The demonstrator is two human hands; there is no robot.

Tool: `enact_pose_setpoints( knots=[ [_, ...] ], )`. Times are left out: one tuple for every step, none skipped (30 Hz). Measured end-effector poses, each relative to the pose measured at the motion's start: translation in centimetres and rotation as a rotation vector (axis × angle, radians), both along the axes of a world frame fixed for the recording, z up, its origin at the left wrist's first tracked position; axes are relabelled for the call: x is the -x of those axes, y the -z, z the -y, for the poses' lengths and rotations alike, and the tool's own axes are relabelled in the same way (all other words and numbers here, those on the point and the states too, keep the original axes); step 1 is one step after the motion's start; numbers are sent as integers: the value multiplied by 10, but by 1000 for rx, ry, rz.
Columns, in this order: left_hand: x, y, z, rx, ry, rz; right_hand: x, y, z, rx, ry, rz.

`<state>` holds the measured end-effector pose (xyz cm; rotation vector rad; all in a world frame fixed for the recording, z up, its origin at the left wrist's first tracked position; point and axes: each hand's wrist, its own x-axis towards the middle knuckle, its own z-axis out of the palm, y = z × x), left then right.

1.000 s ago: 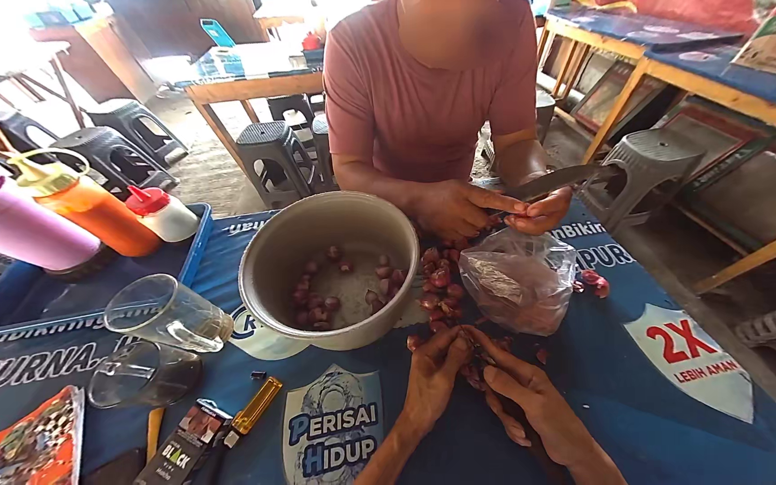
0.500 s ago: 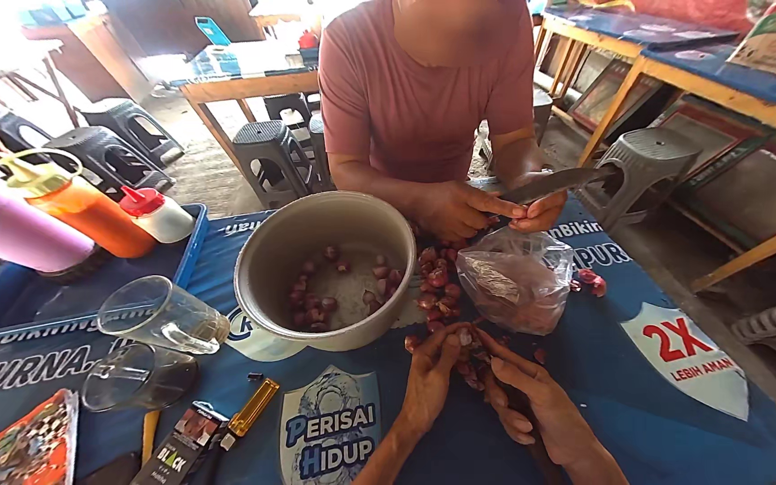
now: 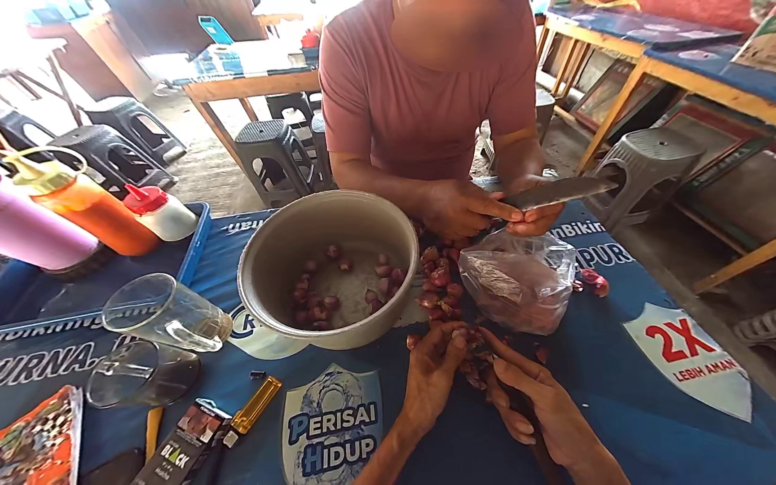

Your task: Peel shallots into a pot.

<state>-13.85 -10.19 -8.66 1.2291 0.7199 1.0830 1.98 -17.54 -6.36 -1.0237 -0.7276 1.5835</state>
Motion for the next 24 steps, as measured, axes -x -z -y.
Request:
enact_pose_setpoints(
  knots=[
    [0, -1, 1, 5, -7, -1, -1, 1, 0, -22, -23, -3],
    [-1, -2, 1, 10, -15, -1, -1, 1, 0, -42, -47, -1],
    [-1, -3, 2, 15, -21, 1, -1, 1, 0, -46, -61, 5],
    [-1, -3, 3, 20, -24, -2, 0, 1, 1, -38, -64, 20],
    [-1, -3, 3, 22, -24, -5, 1, -1, 1, -27, -62, 38],
    [-1, -3, 3, 22, -27, -10, 1, -2, 1, -22, -57, 59],
    [-2, -3, 3, 18, -29, -13, 1, -2, 1, -25, -51, 77],
    [-2, -3, 3, 12, -31, -18, 2, -2, 1, -28, -38, 93],
    [-1, -3, 3, 4, -30, -21, 3, -1, 1, -29, -19, 107],
    [-1, -3, 3, -5, -23, -25, 3, -1, 1, -31, -7, 119],
    [-1, -3, 3, -9, -15, -26, 3, -1, 1, -30, 1, 125],
    [-1, -2, 2, -11, -8, -25, 3, -1, 1, -26, 5, 119],
    [-1, -2, 2, -11, -1, -24, 2, -1, 1, -16, 0, 100],
    [-1, -3, 2, -5, 5, -25, 2, -1, 1, -2, -8, 75],
    [-1, -3, 2, 1, 8, -25, 1, 0, 1, 6, -11, 50],
    [-1, -4, 2, 4, 6, -26, 1, 0, 1, 10, -12, 32],
    [-2, -4, 3, 5, 1, -27, 1, 0, 1, 10, -12, 21],
    [-2, -3, 3, 2, -8, -25, 1, 0, 1, 10, -9, 18],
    [-3, -2, 4, -9, -19, -26, 2, 0, 1, 8, -2, 22],
    [-4, -1, 4, -26, -31, -28, 2, 1, 1, 6, 7, 32],
    [-4, 0, 5, -39, -40, -24, 3, 1, 1, 3, 13, 44],
    [-5, 1, 6, -49, -47, -16, 3, 1, 1, -1, 17, 52],
    [-6, 3, 5, -61, -60, -6, 3, 1, 2, -3, 16, 54],
    [-6, 4, 5, -70, -75, -6, 3, 0, 2, 0, 14, 51]
  ],
)
